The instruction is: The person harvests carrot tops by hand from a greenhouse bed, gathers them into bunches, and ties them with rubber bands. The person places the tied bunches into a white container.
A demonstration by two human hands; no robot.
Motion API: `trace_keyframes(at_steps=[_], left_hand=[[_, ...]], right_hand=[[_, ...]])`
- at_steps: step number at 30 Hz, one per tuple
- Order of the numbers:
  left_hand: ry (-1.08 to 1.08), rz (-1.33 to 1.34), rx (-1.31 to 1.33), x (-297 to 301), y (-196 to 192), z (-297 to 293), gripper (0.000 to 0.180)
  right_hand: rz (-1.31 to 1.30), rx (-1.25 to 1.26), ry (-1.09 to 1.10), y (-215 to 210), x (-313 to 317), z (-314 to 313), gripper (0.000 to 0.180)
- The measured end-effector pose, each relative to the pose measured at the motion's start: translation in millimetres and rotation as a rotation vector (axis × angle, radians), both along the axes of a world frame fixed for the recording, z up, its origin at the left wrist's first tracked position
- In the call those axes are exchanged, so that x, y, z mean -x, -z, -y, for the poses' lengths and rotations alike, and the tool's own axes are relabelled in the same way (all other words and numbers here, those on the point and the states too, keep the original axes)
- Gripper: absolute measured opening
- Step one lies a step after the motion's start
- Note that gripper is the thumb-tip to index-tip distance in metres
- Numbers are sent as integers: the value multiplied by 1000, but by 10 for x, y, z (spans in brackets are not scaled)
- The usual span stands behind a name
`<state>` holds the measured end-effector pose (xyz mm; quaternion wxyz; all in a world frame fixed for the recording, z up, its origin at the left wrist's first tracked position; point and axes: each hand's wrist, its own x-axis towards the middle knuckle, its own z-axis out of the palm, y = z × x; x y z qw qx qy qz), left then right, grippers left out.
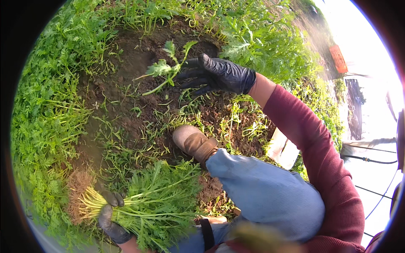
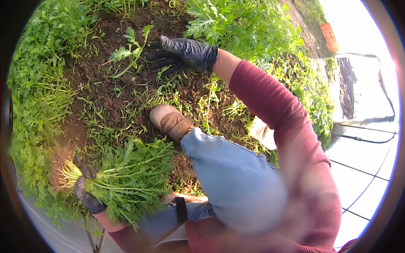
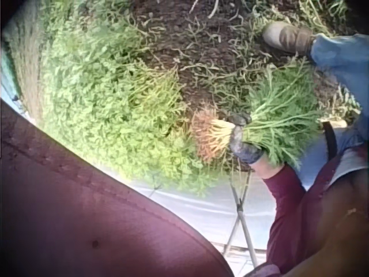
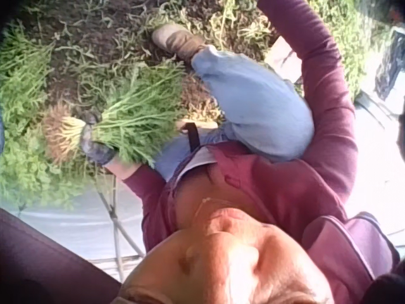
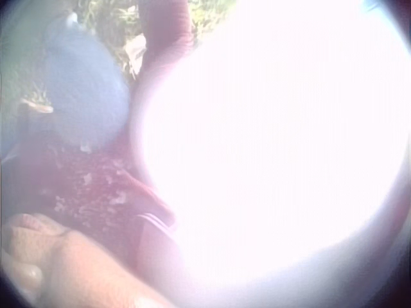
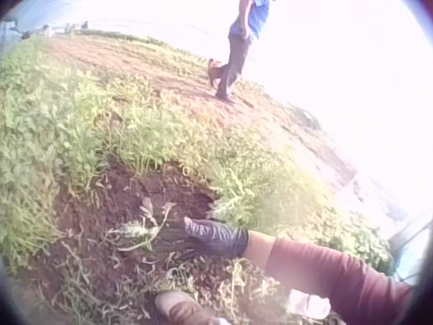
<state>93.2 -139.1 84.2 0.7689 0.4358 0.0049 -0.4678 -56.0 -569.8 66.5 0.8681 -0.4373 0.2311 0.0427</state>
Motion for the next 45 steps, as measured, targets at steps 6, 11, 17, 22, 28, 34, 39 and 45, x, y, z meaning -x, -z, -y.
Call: trace_keyframes(at_steps=[6, 11, 17, 22, 28, 34, 39, 45], left_hand=[[46, -1, 8, 294, -136, -76, 44], [128, 62, -38, 341, -201, -207, 37], [-57, 148, -38, 520, -377, -192, 61], [-114, 101, -88, 571, -401, -241, 73], [-58, 133, -73, 498, -298, -338, 73], [-85, 170, -104, 543, -372, -253, 70], [-120, 176, -97, 581, -405, -252, 68], [-14, 115, -55, 522, -295, -322, 67]], right_hand=[[-868, 1532, -1200, 647, 834, 216, 60], [-1183, 1425, -1283, 1168, 1465, 536, 62], [-1157, 1271, -839, 1425, 1628, 317, 39], [-1411, 1189, -322, 1283, 1598, 232, 45], [-971, 1653, -1543, 1364, 1422, 334, 32], [-1207, 1460, -928, 1489, 1453, 297, 33], [-1126, 1399, -974, 1328, 1709, 356, 34], [-1161, 1205, -276, 1281, 1823, 252, 28]])
